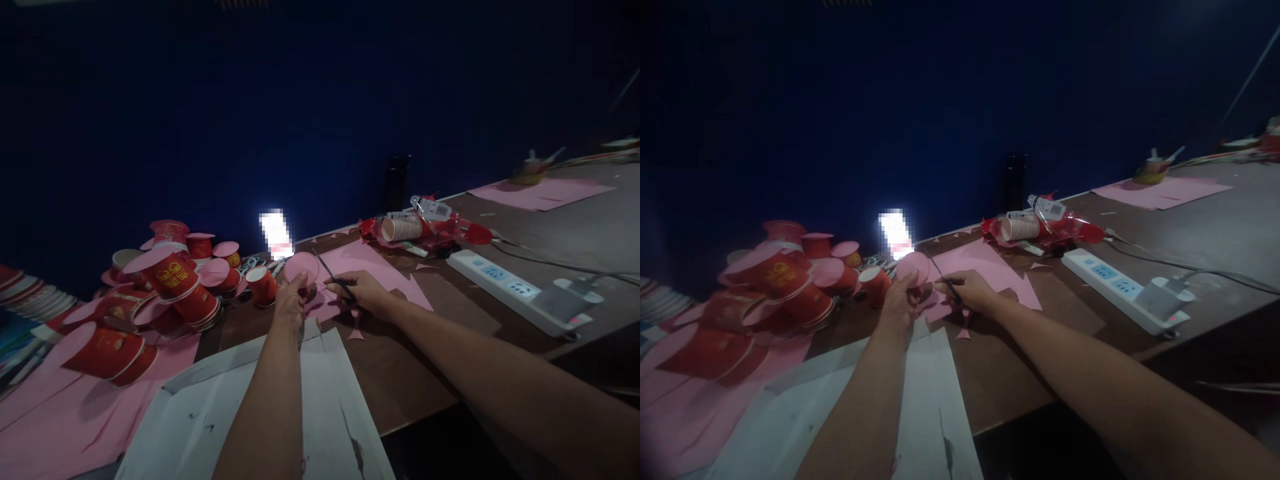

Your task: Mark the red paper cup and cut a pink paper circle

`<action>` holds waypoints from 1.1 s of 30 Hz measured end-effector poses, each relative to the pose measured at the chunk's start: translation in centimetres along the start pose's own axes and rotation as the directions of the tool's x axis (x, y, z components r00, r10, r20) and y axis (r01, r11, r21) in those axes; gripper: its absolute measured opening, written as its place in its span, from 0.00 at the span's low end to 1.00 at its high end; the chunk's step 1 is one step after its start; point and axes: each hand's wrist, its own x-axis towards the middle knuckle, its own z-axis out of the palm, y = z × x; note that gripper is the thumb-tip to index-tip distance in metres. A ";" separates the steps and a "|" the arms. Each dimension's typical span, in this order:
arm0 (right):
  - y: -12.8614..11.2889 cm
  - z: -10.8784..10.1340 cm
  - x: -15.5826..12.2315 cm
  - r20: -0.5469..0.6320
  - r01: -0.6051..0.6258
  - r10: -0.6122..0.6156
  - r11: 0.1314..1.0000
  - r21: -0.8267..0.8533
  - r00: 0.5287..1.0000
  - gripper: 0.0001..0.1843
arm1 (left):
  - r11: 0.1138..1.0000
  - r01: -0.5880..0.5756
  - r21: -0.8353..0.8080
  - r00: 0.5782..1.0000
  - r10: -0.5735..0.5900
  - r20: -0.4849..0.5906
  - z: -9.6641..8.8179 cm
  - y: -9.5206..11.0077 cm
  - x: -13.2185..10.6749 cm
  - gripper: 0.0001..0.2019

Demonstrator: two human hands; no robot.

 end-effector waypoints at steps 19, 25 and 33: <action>-0.3 0.2 -0.3 0.001 0.031 -0.031 0.999 0.025 1.000 0.27 | 0.999 0.021 0.044 0.999 -0.022 0.023 0.5 0.3 -0.6 0.22; -0.2 0.2 -0.2 0.017 0.003 -0.003 1.000 0.030 1.000 0.27 | 0.991 0.051 0.121 0.999 -0.048 -0.023 0.8 1.1 -1.3 0.19; -0.2 0.1 -0.3 0.028 0.035 -0.035 0.999 0.021 0.999 0.26 | 0.990 0.054 0.133 0.999 -0.052 -0.015 0.7 0.8 -1.1 0.19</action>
